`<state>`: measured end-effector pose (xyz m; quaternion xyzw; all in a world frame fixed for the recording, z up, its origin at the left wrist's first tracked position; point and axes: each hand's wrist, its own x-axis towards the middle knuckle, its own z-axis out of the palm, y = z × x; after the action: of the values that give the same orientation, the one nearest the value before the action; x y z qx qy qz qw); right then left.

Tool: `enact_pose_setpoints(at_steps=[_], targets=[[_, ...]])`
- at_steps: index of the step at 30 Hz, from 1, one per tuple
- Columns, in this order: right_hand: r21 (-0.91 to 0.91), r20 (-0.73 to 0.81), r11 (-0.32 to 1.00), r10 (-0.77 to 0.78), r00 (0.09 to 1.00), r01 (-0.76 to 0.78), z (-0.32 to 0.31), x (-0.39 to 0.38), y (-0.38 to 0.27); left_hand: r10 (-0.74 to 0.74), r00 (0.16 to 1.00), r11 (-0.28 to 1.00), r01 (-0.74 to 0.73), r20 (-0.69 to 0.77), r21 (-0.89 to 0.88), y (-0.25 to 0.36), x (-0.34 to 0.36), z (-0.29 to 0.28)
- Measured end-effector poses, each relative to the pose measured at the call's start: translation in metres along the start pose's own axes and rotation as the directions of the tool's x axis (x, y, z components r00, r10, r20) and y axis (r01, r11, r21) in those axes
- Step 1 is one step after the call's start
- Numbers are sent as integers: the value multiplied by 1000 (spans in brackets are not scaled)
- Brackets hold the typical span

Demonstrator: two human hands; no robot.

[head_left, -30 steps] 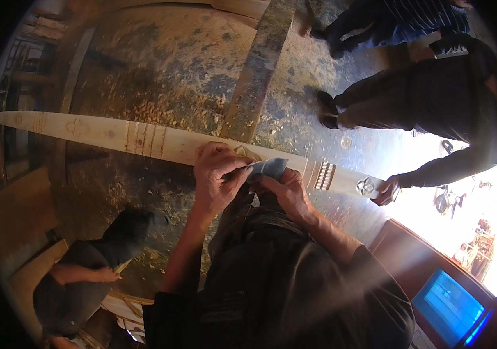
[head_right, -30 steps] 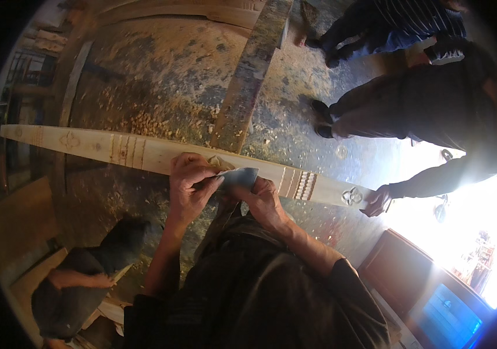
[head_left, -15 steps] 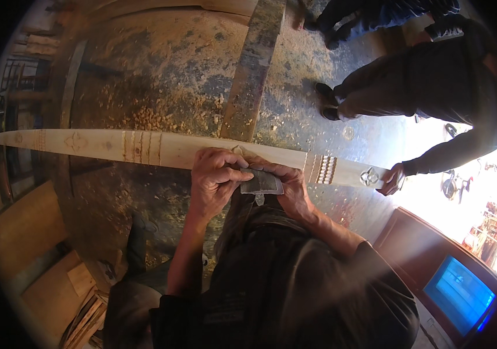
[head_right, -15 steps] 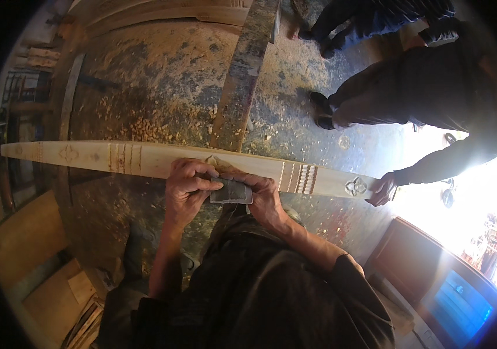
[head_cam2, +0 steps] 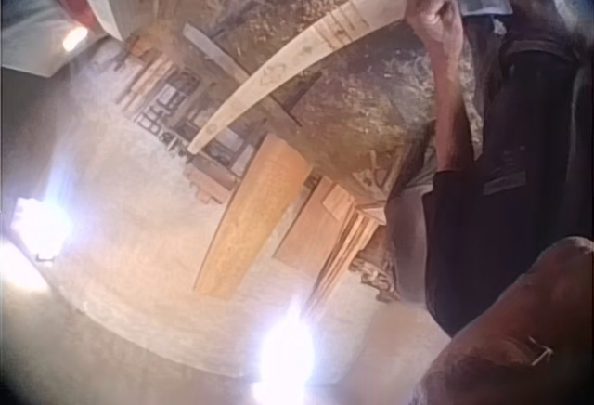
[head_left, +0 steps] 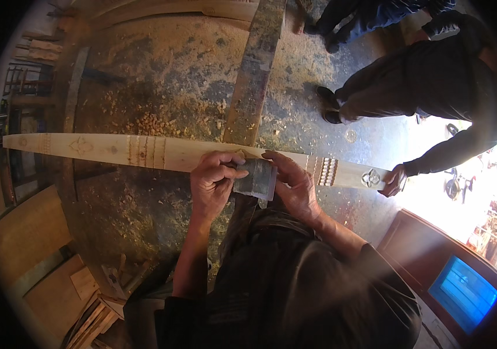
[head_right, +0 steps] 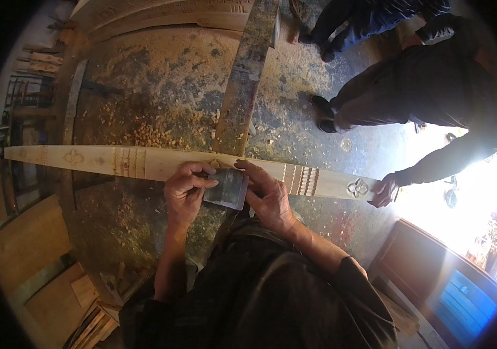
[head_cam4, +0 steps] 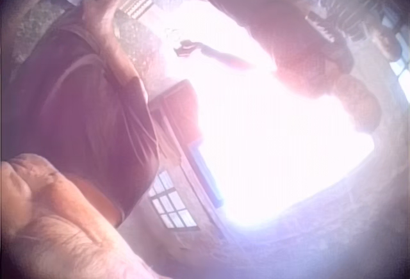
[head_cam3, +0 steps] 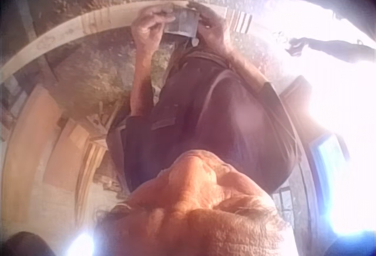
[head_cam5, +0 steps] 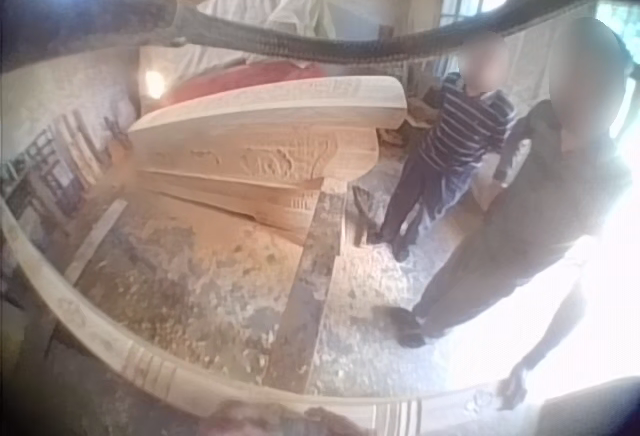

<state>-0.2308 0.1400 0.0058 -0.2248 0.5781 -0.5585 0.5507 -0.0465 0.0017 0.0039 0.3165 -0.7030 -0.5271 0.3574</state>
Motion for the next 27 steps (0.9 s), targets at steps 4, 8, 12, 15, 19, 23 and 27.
enact_pose_setpoints(at_steps=[4, 8, 12, 15, 19, 23, 27], targets=[[163, 28, 986, 40, 999, -44, -14, 1, 1, 13, 1000, 1000, -13, 0, 23, -6, -1, 0], [107, 63, 994, -10, 998, 3, -16, 1, 8, 16, 1000, 999, -15, -10, 42, -1, 1, 2], [92, 58, 993, 64, 996, -69, -14, 2, 4, 56, 998, 998, -56, -11, 12, -4, 3, 2], [170, 55, 982, 70, 996, -78, -6, 7, 2, 43, 999, 999, -43, -12, -12, -5, 1, 3], [177, 28, 984, 27, 999, -32, 5, 18, 5, 15, 998, 991, -23, 57, 132, -4, -3, -4], [73, -25, 994, 78, 997, -76, -1, 29, 29, -85, 984, 995, 76, 156, 63, -7, 0, -11], [271, 34, 961, 44, 998, -51, 0, 45, 37, -288, 947, 943, 306, 144, -130, 18, 1, -12]])
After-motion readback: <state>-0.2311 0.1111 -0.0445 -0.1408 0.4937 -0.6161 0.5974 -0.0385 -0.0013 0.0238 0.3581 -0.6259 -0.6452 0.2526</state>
